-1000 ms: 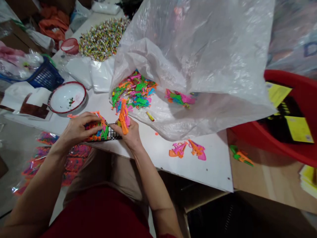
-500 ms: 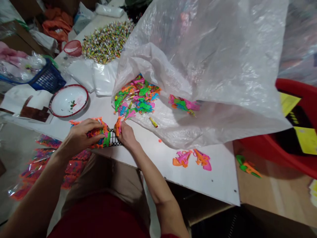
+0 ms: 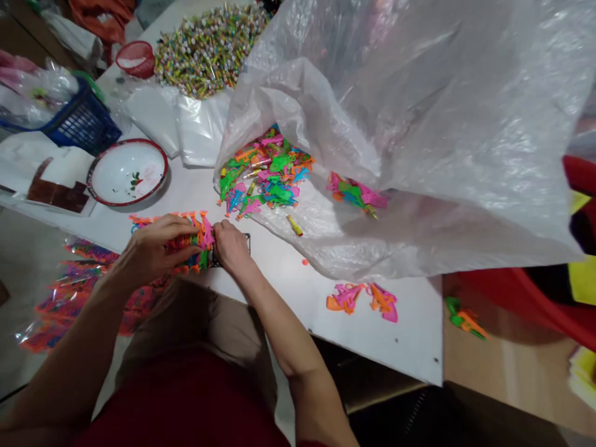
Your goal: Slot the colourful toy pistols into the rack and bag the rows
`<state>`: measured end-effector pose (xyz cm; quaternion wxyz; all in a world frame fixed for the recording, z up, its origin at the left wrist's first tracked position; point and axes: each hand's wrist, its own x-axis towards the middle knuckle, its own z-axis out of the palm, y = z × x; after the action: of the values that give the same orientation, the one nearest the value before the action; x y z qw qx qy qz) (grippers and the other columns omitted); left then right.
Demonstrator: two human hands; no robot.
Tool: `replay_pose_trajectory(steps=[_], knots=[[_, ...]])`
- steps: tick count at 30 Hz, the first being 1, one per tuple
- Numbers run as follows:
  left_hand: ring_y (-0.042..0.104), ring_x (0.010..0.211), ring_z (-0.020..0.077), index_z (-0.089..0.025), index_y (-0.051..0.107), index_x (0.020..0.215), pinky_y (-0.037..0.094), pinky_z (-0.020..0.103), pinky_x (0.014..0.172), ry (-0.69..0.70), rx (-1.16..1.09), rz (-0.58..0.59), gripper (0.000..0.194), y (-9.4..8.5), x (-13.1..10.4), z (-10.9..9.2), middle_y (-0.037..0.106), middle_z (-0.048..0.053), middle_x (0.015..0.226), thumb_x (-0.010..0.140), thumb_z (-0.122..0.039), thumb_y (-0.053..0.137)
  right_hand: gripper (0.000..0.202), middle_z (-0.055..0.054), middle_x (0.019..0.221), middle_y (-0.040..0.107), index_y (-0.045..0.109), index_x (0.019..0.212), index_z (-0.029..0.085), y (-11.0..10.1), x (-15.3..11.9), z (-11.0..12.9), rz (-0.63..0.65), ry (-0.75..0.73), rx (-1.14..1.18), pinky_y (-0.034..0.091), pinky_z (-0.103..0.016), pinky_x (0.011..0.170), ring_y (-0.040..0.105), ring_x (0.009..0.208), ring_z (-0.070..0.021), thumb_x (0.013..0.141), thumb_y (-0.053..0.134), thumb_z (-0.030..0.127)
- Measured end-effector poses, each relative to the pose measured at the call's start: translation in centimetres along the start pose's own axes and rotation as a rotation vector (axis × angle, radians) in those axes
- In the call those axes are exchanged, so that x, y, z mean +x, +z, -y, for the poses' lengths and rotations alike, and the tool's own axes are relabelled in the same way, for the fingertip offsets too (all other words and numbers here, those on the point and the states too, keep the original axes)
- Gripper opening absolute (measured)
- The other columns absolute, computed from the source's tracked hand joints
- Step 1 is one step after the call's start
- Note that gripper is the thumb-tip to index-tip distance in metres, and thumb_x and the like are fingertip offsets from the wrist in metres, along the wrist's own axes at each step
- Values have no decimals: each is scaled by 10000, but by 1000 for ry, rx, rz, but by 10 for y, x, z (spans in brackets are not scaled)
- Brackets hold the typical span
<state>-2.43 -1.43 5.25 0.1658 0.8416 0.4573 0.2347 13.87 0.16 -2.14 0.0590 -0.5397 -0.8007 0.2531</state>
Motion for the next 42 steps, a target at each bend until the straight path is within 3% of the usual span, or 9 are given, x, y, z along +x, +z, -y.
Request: replay_pose_trajectory(steps=[7,11,14,18,21,25,32,36,42], knots=[[642,919,189,-178,675,997,521,321,848,41,119,8,271,1,-4,0,683,78,973,889,-407,580,195,-109,1078,580,536,1105,142,-3,-2,11,19,48,-40,464,-279,782,582,988,-210,920,482,162],[613,1042,231,-189,661,1096,479,369,937,20,284,-156,335,-9,9,-16,663,96,1090,907,-439,542,197,-110,1079,587,551,1095,133,4,-4,8,-23,1,4,465,-283,785,581,960,-206,904,509,161],[601,1093,283,-180,645,1162,461,423,945,-35,350,24,472,-11,26,-16,659,116,1157,921,-538,454,195,-114,1063,608,580,1073,119,2,-2,-8,-26,-74,68,454,-278,797,579,942,-191,900,489,114],[663,967,253,-171,635,1181,493,356,836,-145,264,283,539,-3,39,-1,711,93,1082,948,-569,357,208,-95,1013,642,628,1054,122,-30,21,-45,-73,-197,103,437,-268,821,585,933,-180,931,460,122],[673,936,243,-199,642,1180,488,327,804,-187,260,257,518,-1,40,4,725,73,1051,919,-585,415,259,-153,1107,609,639,1086,107,-56,50,-67,-167,-85,-123,441,-304,801,605,941,-228,937,429,127],[672,935,241,-196,642,1194,481,332,826,-228,212,262,482,-5,41,-2,725,69,1058,915,-538,447,279,-205,1124,596,647,1088,62,-63,73,-77,-90,-68,-308,445,-324,785,625,962,-281,932,440,165],[664,983,259,-204,622,1232,479,350,856,-236,222,235,467,-4,36,-1,713,75,1103,908,-500,461,293,-169,1055,664,652,1101,84,-70,47,-90,-11,-5,-242,429,-294,791,619,1000,-257,941,416,150],[667,975,249,-199,616,1229,487,350,864,-186,192,224,463,1,38,6,716,76,1088,914,-493,449,311,-186,1151,630,616,1162,82,-83,50,-103,-112,29,-275,437,-314,844,595,1047,-255,913,429,84],[650,1061,253,-189,624,1199,500,376,898,-299,184,288,378,-9,35,-16,683,96,1185,911,-370,460,263,-197,957,670,670,820,73,-113,58,-61,-294,-326,-17,473,-298,720,602,884,-220,860,421,1]])
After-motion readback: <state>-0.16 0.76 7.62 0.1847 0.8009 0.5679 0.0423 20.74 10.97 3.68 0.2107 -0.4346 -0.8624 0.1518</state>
